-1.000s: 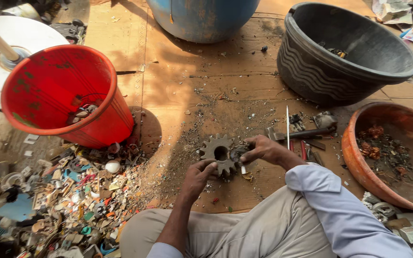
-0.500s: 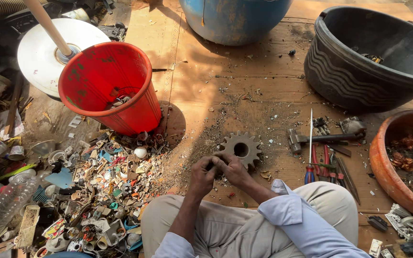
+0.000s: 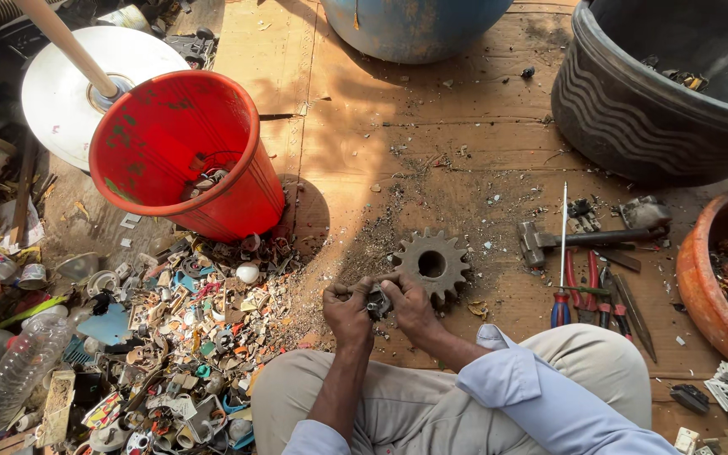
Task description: The person sits on the ground and uses a hammer to break apart a metal gear-like object. They then use their hands to sort through the resulting debris and other electronic waste, picking out specific components and placing them into a red bucket.
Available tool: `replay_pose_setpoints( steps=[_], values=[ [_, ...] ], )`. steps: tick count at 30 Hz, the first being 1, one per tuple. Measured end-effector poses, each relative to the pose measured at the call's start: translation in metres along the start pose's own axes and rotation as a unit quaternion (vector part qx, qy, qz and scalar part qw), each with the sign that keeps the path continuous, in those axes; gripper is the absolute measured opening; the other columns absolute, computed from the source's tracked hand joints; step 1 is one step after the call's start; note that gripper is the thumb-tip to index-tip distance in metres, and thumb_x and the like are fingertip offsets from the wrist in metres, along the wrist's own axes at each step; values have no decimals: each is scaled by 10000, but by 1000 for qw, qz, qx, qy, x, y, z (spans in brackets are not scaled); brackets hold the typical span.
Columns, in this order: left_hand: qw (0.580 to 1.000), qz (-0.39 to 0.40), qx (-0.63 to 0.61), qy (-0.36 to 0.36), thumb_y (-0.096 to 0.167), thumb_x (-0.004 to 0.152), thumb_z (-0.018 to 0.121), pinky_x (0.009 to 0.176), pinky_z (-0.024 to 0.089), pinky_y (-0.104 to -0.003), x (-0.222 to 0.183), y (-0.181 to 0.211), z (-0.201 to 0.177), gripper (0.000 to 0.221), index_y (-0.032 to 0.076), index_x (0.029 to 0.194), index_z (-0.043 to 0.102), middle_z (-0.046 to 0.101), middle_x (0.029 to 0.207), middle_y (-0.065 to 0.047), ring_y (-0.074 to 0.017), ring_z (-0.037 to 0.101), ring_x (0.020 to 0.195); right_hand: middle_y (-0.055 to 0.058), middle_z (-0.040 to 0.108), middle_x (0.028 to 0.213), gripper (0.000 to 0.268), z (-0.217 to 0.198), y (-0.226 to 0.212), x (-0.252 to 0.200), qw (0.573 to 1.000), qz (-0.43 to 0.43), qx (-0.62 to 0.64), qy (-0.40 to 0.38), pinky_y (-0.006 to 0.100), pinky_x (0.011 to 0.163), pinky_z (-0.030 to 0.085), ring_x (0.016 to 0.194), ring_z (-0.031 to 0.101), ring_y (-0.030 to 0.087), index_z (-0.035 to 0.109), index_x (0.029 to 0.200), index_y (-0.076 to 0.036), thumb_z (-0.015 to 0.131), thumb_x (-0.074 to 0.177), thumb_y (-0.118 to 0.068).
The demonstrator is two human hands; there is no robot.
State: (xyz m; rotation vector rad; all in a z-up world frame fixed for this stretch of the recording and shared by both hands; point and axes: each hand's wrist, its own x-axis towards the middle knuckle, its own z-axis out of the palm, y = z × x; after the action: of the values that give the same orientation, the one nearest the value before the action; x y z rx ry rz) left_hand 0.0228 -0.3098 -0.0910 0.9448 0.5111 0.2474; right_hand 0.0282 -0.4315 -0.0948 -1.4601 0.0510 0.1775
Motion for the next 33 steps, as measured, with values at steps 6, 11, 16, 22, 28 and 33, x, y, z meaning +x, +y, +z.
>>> replay_pose_setpoints(
  steps=[6,11,16,22,28,33],
  values=[
    [995,9,-67,80,7,855,809,513,571,-293,16,-27,-13,380,71,952,447,575,776,-43,-160,629,626,27,692,879,184,7,5,-12,999,-2,-36,29,271,715,545,796,622,86,659,1004,-19,674,994,-202],
    [987,7,-89,132,26,860,804,519,562,-296,36,-25,-18,377,84,917,436,602,748,-69,-189,636,624,61,692,855,150,15,18,-35,988,11,-147,-38,305,695,553,786,637,123,685,963,9,688,967,-141],
    [987,-53,-150,22,57,898,752,591,606,-310,36,-7,-16,197,47,963,566,676,796,-99,-189,680,682,95,661,1104,264,4,18,-24,970,-65,-233,-14,319,838,540,982,643,168,688,1119,31,724,894,-103],
    [993,-52,-103,-35,56,903,695,660,594,-260,37,8,-10,210,18,1110,696,721,877,-53,-129,691,755,78,707,939,299,0,-21,-4,989,19,-146,-18,337,741,545,836,648,164,705,1191,-33,676,941,-194],
    [976,-19,182,-116,197,1060,667,560,451,-241,30,0,-10,230,-4,977,743,569,789,-22,-95,522,659,149,723,934,218,2,-43,-5,938,-173,-292,-69,385,755,559,859,698,282,708,1095,1,708,933,-145],
    [989,-119,38,-75,176,1031,625,589,521,-293,40,-14,-9,202,4,927,642,652,804,-84,-152,599,668,179,711,992,227,3,-51,-13,910,-259,-320,-48,409,762,564,883,708,335,697,1110,9,708,937,-137]
  ],
)
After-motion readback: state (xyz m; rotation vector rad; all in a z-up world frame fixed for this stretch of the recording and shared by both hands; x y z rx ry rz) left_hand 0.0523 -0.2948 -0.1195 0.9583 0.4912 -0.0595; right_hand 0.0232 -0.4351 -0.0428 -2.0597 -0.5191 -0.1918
